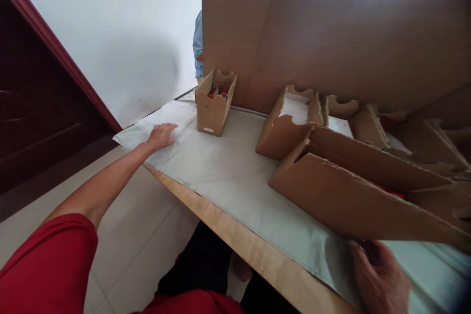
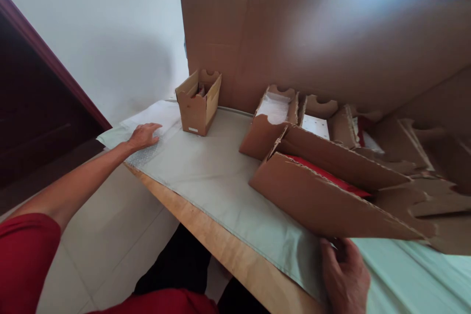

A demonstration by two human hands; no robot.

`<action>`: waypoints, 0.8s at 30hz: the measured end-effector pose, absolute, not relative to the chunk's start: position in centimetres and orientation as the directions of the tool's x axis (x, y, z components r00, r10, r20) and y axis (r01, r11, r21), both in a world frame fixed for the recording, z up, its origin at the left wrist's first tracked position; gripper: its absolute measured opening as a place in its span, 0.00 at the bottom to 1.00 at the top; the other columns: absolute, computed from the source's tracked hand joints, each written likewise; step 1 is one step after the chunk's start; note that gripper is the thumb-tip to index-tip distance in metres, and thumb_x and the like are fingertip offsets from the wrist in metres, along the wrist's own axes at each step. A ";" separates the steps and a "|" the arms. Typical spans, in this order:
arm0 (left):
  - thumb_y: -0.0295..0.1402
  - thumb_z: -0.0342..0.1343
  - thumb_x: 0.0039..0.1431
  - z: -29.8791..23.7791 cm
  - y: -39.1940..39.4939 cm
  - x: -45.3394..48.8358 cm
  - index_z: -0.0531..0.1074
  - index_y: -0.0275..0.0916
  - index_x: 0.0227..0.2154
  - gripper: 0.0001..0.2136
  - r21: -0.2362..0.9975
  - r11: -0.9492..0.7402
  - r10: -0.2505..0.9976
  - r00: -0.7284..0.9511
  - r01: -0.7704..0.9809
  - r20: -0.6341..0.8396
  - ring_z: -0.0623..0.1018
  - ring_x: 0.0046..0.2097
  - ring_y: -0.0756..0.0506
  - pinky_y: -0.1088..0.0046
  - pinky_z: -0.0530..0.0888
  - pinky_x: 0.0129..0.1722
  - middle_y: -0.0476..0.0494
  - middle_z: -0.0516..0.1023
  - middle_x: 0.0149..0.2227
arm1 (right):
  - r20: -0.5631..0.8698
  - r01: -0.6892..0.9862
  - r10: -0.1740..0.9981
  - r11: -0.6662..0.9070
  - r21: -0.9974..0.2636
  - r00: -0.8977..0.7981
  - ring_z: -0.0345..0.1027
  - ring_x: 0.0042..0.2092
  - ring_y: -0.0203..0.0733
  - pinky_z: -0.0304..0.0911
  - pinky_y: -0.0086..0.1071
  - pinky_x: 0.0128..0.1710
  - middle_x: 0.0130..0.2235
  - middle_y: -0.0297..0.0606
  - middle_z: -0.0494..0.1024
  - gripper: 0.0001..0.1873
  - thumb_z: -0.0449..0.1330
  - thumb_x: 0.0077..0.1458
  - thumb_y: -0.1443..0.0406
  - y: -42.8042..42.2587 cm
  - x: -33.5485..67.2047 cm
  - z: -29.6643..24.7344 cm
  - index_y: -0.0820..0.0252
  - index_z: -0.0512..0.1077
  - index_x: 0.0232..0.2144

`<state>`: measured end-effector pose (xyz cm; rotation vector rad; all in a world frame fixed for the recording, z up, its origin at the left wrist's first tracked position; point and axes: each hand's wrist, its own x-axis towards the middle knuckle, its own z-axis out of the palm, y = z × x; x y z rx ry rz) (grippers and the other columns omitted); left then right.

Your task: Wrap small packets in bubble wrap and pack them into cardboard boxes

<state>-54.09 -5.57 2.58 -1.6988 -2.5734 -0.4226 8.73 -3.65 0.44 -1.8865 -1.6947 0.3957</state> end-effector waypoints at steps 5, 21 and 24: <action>0.31 0.53 0.53 2.6 -4.4 -53.6 0.82 0.42 0.37 0.12 0.269 0.423 0.866 -0.473 0.866 0.163 0.80 0.49 0.37 0.63 0.71 0.50 0.40 0.85 0.44 | 0.053 0.723 0.969 -0.144 -0.675 0.241 0.76 0.47 0.69 0.67 0.55 0.50 0.43 0.53 0.81 0.23 0.56 0.46 0.46 -3.8 8.3 0.8 0.52 0.66 0.40; 0.35 0.55 0.56 15.6 -11.2 -51.7 0.70 0.40 0.28 0.05 0.728 0.085 0.595 -0.621 0.680 0.510 0.74 0.34 0.46 0.68 0.73 0.42 0.50 0.72 0.26 | 0.137 0.642 0.947 -0.086 -0.762 0.289 0.77 0.43 0.62 0.68 0.56 0.50 0.41 0.48 0.82 0.29 0.58 0.44 0.49 -4.0 8.8 0.3 0.57 0.73 0.46; 0.31 0.54 0.57 17.9 -13.1 -47.7 0.67 0.40 0.29 0.03 0.881 -0.109 0.705 -0.589 0.460 0.395 0.79 0.39 0.46 0.63 0.75 0.49 0.47 0.78 0.32 | 0.164 0.576 0.920 -0.078 -0.814 0.356 0.76 0.48 0.62 0.67 0.55 0.52 0.50 0.51 0.81 0.30 0.58 0.52 0.50 -5.8 8.4 1.1 0.55 0.73 0.54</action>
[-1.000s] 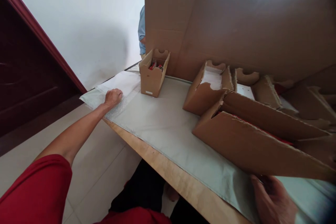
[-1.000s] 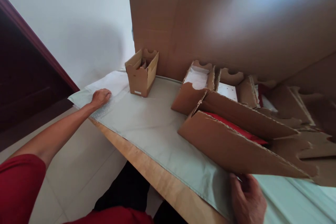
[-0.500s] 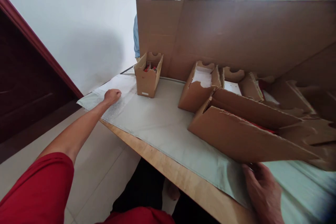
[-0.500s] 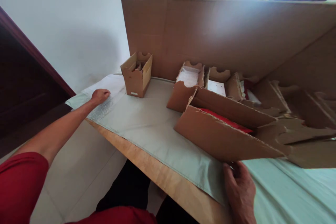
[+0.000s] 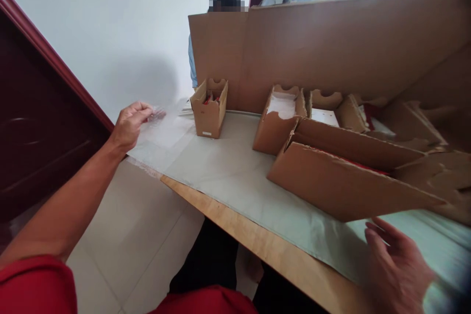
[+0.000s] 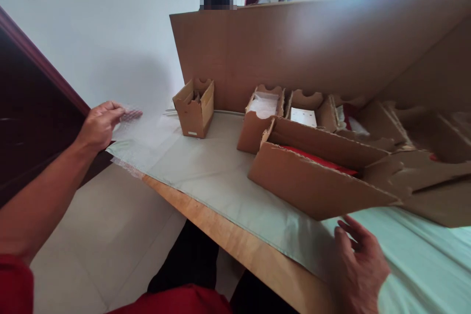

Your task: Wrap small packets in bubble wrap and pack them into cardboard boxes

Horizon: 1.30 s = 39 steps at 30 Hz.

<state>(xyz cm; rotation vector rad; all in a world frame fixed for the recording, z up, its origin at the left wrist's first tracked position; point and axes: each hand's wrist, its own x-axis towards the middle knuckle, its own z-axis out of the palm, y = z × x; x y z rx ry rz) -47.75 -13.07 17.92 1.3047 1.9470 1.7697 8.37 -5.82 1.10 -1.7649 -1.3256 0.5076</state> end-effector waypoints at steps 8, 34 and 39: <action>0.43 0.59 0.59 17.2 -15.7 -36.7 0.71 0.43 0.28 0.11 0.984 -0.102 0.992 -0.062 0.147 0.112 0.80 0.55 0.33 0.46 0.72 0.60 0.39 0.84 0.46 | 0.120 0.455 0.986 0.161 -0.876 -0.117 0.78 0.44 0.51 0.72 0.47 0.48 0.52 0.45 0.81 0.27 0.63 0.54 0.47 -10.2 1.5 2.6 0.53 0.76 0.51; 0.31 0.59 0.55 3.5 -9.4 -29.8 0.64 0.34 0.63 0.31 0.406 -0.245 0.969 0.241 0.881 0.060 0.67 0.67 0.33 0.52 0.63 0.66 0.30 0.70 0.64 | -0.107 0.599 0.880 0.222 -0.769 -0.463 0.76 0.31 0.47 0.67 0.36 0.32 0.33 0.42 0.83 0.29 0.60 0.52 0.52 -7.9 -4.1 1.0 0.63 0.77 0.51; 0.32 0.63 0.47 3.6 -7.1 -30.6 0.68 0.34 0.61 0.35 0.574 -0.154 0.973 0.225 0.804 -0.054 0.76 0.53 0.36 0.59 0.70 0.55 0.35 0.80 0.49 | 0.047 0.588 0.822 0.445 -0.675 -0.567 0.75 0.30 0.44 0.66 0.34 0.32 0.30 0.38 0.83 0.18 0.55 0.54 0.62 -7.9 -4.8 2.2 0.58 0.81 0.42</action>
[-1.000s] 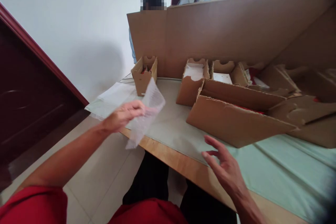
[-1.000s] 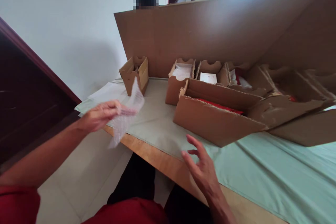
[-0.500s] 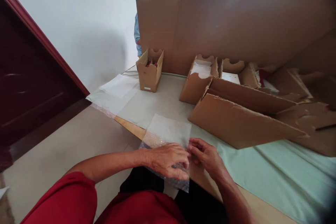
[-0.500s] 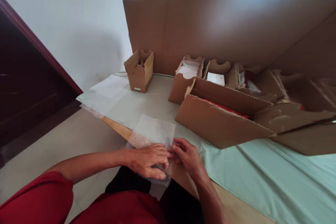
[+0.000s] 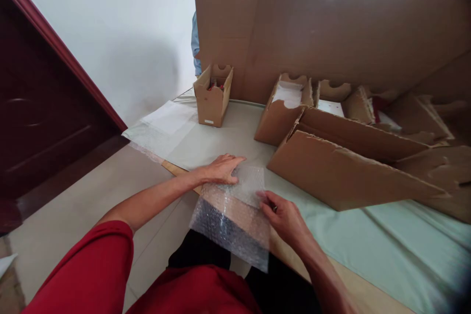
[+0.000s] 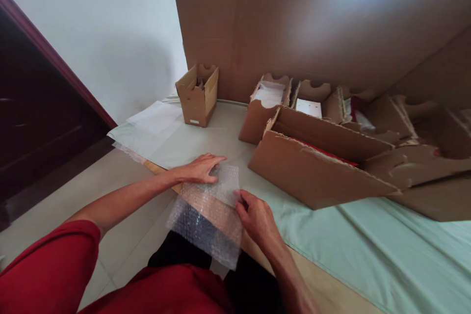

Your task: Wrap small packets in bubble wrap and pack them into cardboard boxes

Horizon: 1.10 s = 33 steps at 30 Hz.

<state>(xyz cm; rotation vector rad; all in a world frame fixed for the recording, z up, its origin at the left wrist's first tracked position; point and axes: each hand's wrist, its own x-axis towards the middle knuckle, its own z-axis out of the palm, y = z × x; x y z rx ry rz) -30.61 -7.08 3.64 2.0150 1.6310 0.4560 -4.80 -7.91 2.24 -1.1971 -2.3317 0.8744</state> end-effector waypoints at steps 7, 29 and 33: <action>0.40 0.58 0.48 6.0 -7.9 -32.6 0.76 0.37 0.28 0.10 0.832 0.168 0.981 -0.003 0.529 -0.196 0.72 0.29 0.49 0.74 0.66 0.31 0.51 0.74 0.26 | 0.193 0.440 0.854 0.427 -0.790 -0.483 0.77 0.39 0.47 0.69 0.38 0.41 0.39 0.42 0.85 0.20 0.61 0.57 0.55 -3.6 -5.0 8.4 0.58 0.80 0.47; 0.35 0.66 0.41 3.6 -10.8 -32.2 0.71 0.39 0.39 0.19 0.812 0.582 0.798 -0.159 -0.049 -0.581 0.78 0.23 0.46 0.75 0.71 0.23 0.48 0.79 0.23 | 0.640 0.698 0.745 0.559 -0.447 -0.188 0.72 0.57 0.53 0.64 0.50 0.58 0.53 0.46 0.80 0.15 0.58 0.63 0.63 -7.8 2.1 7.6 0.54 0.75 0.51; 0.34 0.66 0.41 3.5 -11.0 -32.1 0.71 0.37 0.41 0.21 0.821 0.569 0.807 -0.164 -0.043 -0.568 0.77 0.23 0.48 0.76 0.71 0.24 0.47 0.81 0.24 | 0.762 0.873 0.609 0.472 -0.125 -0.221 0.66 0.62 0.58 0.56 0.52 0.60 0.56 0.48 0.79 0.21 0.61 0.61 0.65 -4.6 3.4 11.2 0.58 0.72 0.57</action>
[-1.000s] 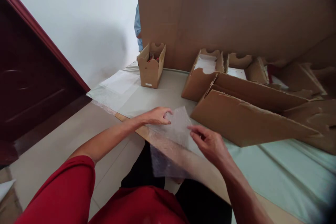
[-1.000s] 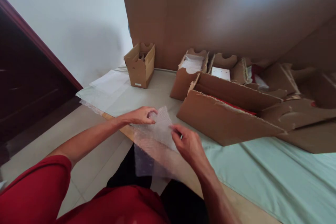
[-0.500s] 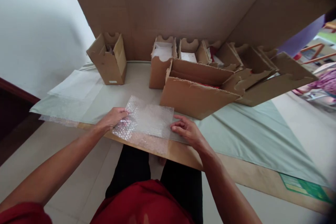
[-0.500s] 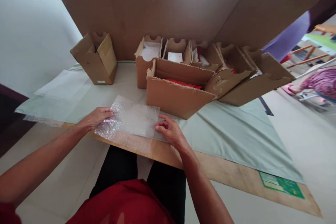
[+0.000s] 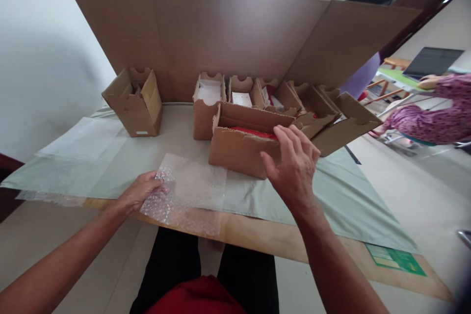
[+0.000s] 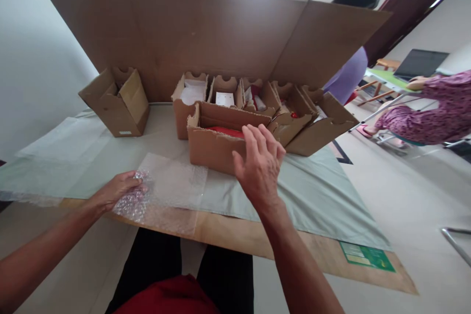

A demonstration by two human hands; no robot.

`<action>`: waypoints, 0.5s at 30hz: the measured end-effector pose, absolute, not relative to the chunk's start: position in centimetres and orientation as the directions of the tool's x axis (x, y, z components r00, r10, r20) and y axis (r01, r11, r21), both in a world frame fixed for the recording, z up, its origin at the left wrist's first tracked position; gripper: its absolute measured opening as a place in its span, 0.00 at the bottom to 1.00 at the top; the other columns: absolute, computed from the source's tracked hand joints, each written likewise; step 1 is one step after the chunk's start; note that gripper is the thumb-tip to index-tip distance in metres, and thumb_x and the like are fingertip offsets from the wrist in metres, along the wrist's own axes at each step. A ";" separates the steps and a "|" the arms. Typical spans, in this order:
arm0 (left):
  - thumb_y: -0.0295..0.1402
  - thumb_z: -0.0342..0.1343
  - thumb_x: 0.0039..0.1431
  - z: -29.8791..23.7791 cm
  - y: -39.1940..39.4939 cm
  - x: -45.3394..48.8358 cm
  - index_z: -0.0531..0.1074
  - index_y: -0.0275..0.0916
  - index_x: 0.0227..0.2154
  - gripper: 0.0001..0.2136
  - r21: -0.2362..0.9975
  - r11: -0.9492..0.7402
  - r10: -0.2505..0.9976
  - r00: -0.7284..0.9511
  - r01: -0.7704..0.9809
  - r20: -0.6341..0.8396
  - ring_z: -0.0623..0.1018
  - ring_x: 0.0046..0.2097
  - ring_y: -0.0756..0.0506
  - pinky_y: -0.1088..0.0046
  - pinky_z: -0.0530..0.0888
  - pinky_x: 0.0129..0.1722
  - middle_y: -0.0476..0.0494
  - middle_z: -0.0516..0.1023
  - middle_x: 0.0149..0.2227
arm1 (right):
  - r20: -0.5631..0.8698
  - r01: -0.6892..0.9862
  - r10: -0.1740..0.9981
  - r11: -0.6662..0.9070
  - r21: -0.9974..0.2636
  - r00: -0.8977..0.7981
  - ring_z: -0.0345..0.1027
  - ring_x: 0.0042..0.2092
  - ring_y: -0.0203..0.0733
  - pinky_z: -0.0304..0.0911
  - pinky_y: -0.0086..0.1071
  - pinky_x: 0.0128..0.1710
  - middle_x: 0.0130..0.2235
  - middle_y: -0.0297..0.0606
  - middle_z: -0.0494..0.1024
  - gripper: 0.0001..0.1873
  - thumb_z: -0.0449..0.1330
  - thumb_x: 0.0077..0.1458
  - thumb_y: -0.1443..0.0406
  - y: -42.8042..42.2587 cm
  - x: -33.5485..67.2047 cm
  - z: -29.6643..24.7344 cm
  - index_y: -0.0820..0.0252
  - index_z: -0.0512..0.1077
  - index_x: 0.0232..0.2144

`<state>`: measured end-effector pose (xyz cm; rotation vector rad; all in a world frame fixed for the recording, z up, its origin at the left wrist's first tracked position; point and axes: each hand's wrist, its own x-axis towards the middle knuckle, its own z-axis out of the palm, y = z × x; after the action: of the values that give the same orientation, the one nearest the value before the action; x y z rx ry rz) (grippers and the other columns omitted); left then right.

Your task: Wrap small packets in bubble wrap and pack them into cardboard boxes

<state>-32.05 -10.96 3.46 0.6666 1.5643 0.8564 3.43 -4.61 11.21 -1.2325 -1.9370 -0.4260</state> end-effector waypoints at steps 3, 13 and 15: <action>0.34 0.66 0.42 3.3 -11.0 -32.1 0.71 0.36 0.43 0.22 0.820 0.569 0.805 -0.160 -0.069 -0.572 0.77 0.23 0.47 0.75 0.72 0.25 0.46 0.81 0.25 | 0.744 0.888 0.600 0.459 -0.018 -0.295 0.72 0.51 0.53 0.58 0.47 0.55 0.43 0.41 0.83 0.08 0.60 0.63 0.66 -3.9 3.8 11.2 0.57 0.76 0.43; 0.32 0.69 0.45 4.3 -10.0 -31.5 0.74 0.35 0.43 0.21 0.795 0.580 0.791 -0.109 -0.177 -0.602 0.79 0.26 0.47 0.74 0.73 0.27 0.43 0.83 0.30 | 0.730 0.874 0.595 0.486 0.006 -0.336 0.75 0.47 0.45 0.55 0.44 0.59 0.43 0.34 0.85 0.13 0.56 0.65 0.71 -6.7 4.3 9.4 0.52 0.79 0.42; 0.30 0.67 0.47 4.3 -9.8 -31.0 0.75 0.36 0.44 0.19 0.805 0.549 0.805 -0.114 -0.228 -0.582 0.80 0.28 0.47 0.74 0.74 0.27 0.45 0.83 0.31 | 0.742 0.877 0.580 0.479 0.024 -0.337 0.75 0.46 0.45 0.56 0.44 0.59 0.41 0.35 0.85 0.13 0.56 0.65 0.71 -5.8 4.5 10.0 0.52 0.79 0.42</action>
<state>-30.97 -9.81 4.27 0.5343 1.4256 0.9511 4.53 -5.82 10.03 -1.2010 -2.0483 -0.5623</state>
